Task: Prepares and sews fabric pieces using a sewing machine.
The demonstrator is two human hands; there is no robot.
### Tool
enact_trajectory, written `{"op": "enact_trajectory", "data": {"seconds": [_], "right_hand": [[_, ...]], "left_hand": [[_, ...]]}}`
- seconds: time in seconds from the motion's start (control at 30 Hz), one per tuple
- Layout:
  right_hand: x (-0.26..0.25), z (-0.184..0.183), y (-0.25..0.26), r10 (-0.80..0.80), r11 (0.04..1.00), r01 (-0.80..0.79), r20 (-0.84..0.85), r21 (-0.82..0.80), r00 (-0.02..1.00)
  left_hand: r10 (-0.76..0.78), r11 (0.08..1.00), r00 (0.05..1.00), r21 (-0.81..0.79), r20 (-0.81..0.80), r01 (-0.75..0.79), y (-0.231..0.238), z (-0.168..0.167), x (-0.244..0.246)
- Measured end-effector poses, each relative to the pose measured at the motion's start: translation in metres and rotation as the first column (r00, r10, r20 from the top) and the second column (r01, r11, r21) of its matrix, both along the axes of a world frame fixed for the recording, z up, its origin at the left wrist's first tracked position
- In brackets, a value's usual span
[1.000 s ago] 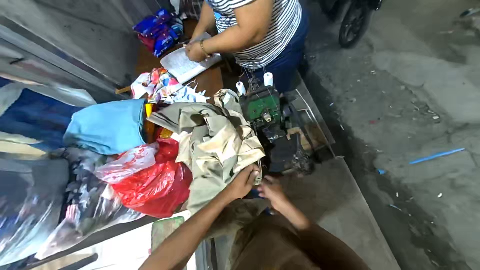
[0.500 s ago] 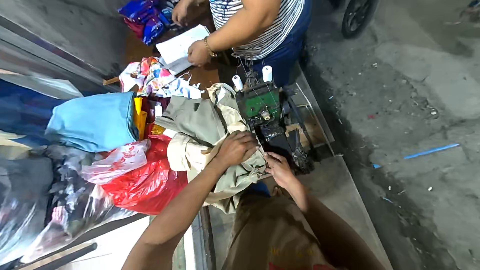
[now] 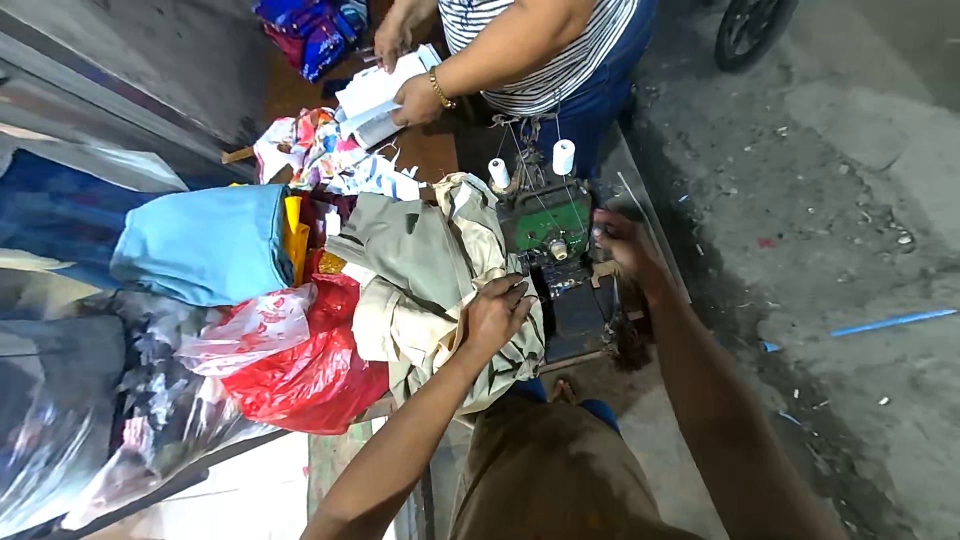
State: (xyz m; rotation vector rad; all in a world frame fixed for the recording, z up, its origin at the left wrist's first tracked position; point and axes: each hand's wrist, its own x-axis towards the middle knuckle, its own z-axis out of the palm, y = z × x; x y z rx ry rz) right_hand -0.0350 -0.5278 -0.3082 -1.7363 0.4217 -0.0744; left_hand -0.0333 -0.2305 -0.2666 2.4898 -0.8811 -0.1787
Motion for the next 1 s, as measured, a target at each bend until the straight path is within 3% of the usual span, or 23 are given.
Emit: {"op": "enact_trajectory", "data": {"seconds": [0.17,0.23,0.3,0.43,0.5,0.67,0.8,0.87,0.93,1.0], "right_hand": [[0.025,0.017,-0.004,-0.074,0.979,0.014,-0.291,-0.203,0.954],[0.035,0.019,-0.004,-0.099,0.984,0.021,-0.444,-0.178,0.890],[0.032,0.025,-0.005,-0.054,0.998,0.030,-0.556,-0.052,0.830],[-0.004,-0.006,-0.015,0.131,0.959,-0.023,-0.369,0.282,0.920],[-0.003,-0.010,-0.018,0.103,0.963,-0.010,-0.336,0.268,0.936],[-0.006,-0.001,-0.001,-0.111,0.940,0.199,-0.303,0.278,0.947],[-0.006,-0.009,-0.008,-0.012,0.913,0.053,-0.104,0.404,0.994],[0.006,0.002,-0.010,-0.018,0.943,0.095,-0.235,0.318,0.972],[0.023,0.021,-0.008,-0.034,0.973,0.135,-0.463,0.187,0.886],[0.025,0.017,-0.015,0.008,0.974,0.120,-0.558,0.193,0.830]], "left_hand": [[-0.019,0.999,0.999,-0.037,-0.030,0.018,0.002,-0.004,0.004],[-0.048,0.998,0.999,-0.036,-0.016,0.048,0.003,-0.003,0.005],[-0.056,0.997,0.998,-0.044,-0.013,0.056,0.004,-0.004,0.006],[-0.050,0.992,0.999,-0.119,0.003,0.050,0.004,-0.008,0.008],[-0.040,0.988,0.999,-0.146,0.021,0.043,0.005,-0.012,0.009],[-0.069,0.974,0.994,-0.209,0.083,0.086,0.007,-0.021,0.012],[-0.060,0.968,0.994,-0.236,0.091,0.080,0.010,-0.025,0.012],[-0.059,0.970,0.994,-0.231,0.093,0.080,0.012,-0.027,0.011],[-0.065,0.972,0.994,-0.222,0.085,0.082,0.012,-0.025,0.011],[-0.069,0.971,0.993,-0.222,0.093,0.088,0.011,-0.023,0.014]]}}
